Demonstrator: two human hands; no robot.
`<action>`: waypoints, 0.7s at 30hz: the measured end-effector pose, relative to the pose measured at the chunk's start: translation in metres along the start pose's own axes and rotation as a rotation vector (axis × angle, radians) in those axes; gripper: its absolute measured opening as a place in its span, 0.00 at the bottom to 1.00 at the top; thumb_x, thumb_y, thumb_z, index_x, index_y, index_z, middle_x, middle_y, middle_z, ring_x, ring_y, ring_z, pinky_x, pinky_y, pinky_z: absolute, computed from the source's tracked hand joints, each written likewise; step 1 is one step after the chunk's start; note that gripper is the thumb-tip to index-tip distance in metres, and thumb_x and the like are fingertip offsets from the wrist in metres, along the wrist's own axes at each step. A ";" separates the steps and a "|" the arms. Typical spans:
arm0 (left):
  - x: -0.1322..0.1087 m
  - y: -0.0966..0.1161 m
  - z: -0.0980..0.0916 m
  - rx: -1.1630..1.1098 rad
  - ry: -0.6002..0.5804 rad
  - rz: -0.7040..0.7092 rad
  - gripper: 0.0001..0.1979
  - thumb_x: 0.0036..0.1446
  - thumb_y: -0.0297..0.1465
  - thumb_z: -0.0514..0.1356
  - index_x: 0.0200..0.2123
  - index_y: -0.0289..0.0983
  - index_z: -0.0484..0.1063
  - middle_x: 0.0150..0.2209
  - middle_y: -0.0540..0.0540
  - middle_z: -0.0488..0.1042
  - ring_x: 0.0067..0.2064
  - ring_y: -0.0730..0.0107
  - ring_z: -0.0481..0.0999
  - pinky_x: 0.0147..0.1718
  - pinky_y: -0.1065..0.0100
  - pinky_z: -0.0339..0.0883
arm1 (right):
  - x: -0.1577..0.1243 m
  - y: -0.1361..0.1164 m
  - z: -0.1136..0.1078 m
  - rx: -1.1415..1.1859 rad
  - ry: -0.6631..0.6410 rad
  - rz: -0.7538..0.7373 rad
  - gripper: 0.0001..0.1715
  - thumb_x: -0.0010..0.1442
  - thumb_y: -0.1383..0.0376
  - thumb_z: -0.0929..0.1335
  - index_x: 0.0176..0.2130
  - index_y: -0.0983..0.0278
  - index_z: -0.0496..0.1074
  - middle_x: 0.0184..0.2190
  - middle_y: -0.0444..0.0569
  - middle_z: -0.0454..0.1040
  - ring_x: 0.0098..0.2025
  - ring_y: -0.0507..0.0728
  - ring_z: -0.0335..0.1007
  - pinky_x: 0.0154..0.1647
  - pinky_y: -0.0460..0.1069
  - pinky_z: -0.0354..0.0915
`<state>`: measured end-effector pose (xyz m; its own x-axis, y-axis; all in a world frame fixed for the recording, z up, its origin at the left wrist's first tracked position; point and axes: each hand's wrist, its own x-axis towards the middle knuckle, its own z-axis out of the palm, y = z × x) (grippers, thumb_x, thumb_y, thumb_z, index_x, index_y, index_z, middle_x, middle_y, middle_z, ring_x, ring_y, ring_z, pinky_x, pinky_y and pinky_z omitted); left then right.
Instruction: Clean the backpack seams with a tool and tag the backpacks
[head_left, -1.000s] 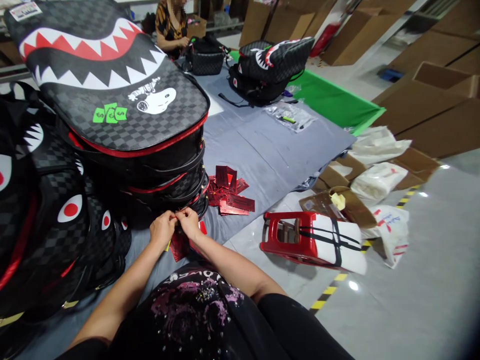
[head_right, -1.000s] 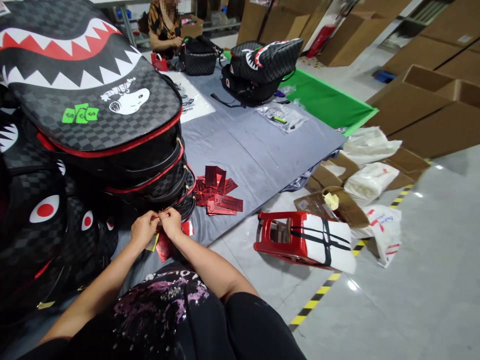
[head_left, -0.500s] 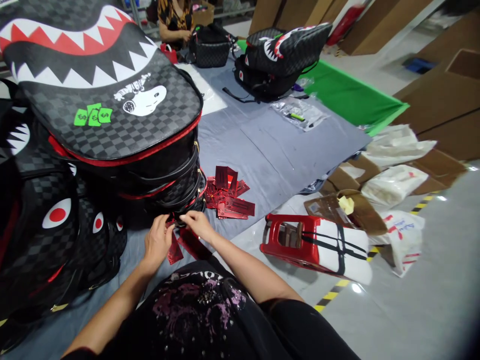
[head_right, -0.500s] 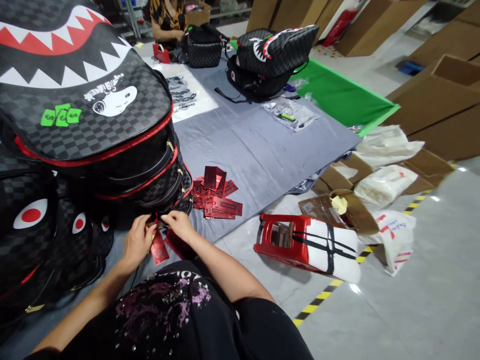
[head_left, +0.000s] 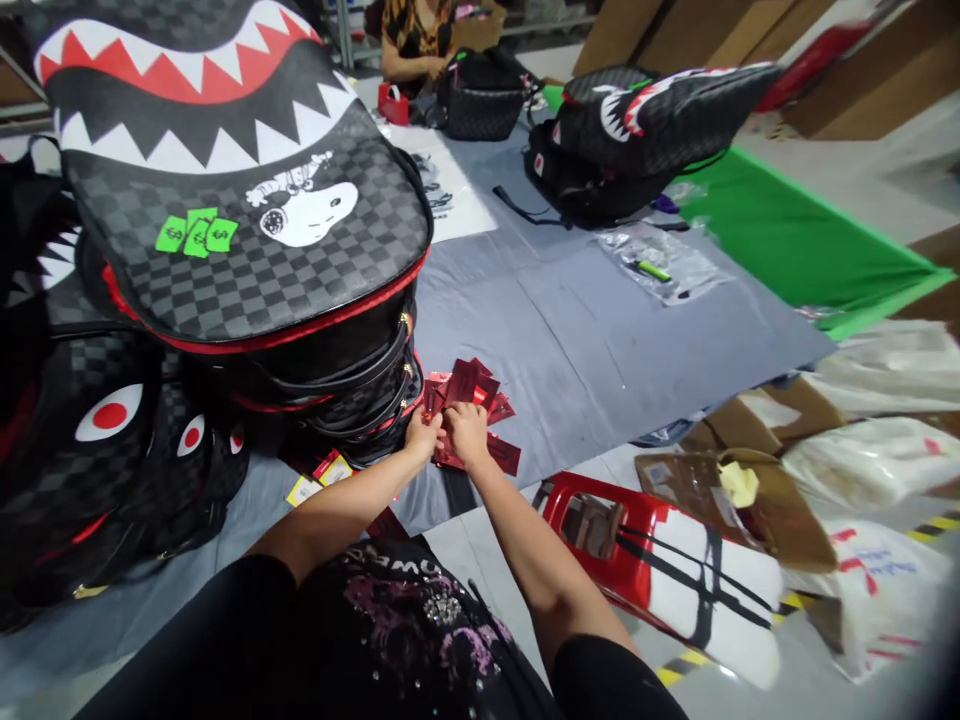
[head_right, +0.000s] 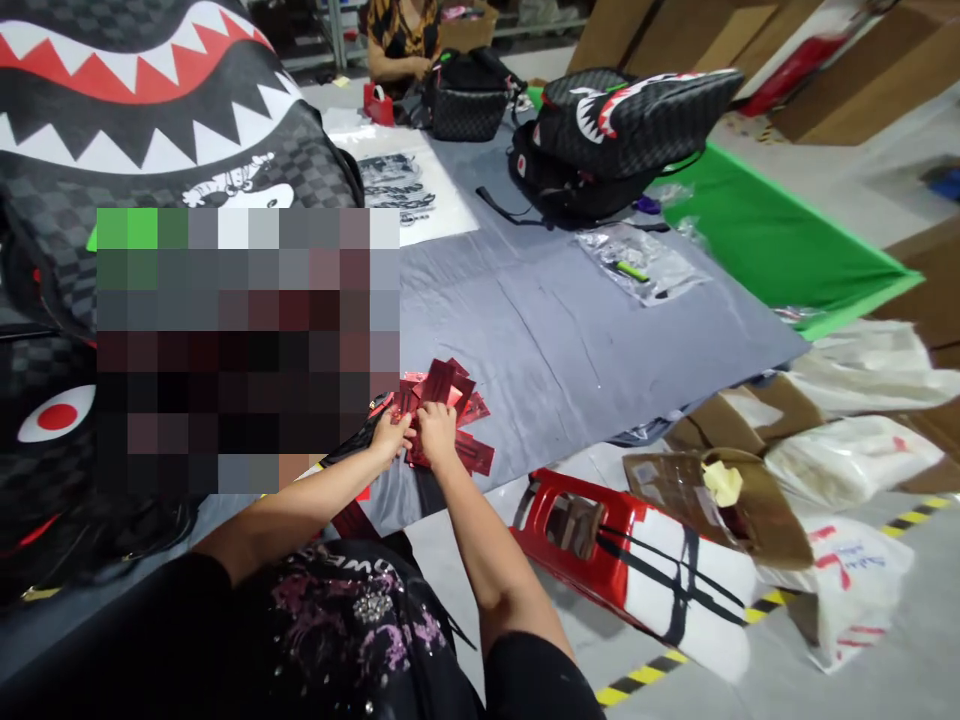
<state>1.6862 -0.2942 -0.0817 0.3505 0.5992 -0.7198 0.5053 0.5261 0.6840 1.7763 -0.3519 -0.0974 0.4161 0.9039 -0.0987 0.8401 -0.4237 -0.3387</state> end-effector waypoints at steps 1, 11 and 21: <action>0.004 0.001 0.004 -0.031 0.040 -0.006 0.15 0.68 0.37 0.49 0.52 0.34 0.63 0.33 0.46 0.77 0.17 0.85 0.64 0.17 0.80 0.54 | -0.004 0.004 -0.003 -0.026 -0.011 -0.038 0.14 0.65 0.68 0.62 0.40 0.61 0.77 0.46 0.53 0.75 0.50 0.59 0.62 0.56 0.55 0.48; -0.015 0.008 -0.001 -0.180 0.040 -0.017 0.35 0.52 0.33 0.67 0.61 0.32 0.60 0.36 0.42 0.79 0.24 0.72 0.75 0.24 0.71 0.66 | -0.037 0.045 -0.057 -0.175 0.239 0.084 0.16 0.63 0.62 0.61 0.35 0.64 0.77 0.28 0.54 0.76 0.31 0.59 0.67 0.41 0.55 0.55; -0.121 -0.058 -0.137 -0.051 0.082 0.687 0.07 0.58 0.31 0.59 0.32 0.37 0.77 0.37 0.46 0.80 0.41 0.66 0.78 0.45 0.67 0.70 | -0.104 -0.142 -0.036 0.371 0.014 -0.248 0.21 0.66 0.57 0.60 0.34 0.62 0.76 0.30 0.52 0.79 0.31 0.58 0.75 0.34 0.49 0.65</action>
<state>1.5066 -0.3147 -0.0184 0.5160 0.8493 -0.1112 0.1515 0.0373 0.9878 1.6261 -0.3873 -0.0053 0.2244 0.9737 0.0395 0.7341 -0.1423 -0.6639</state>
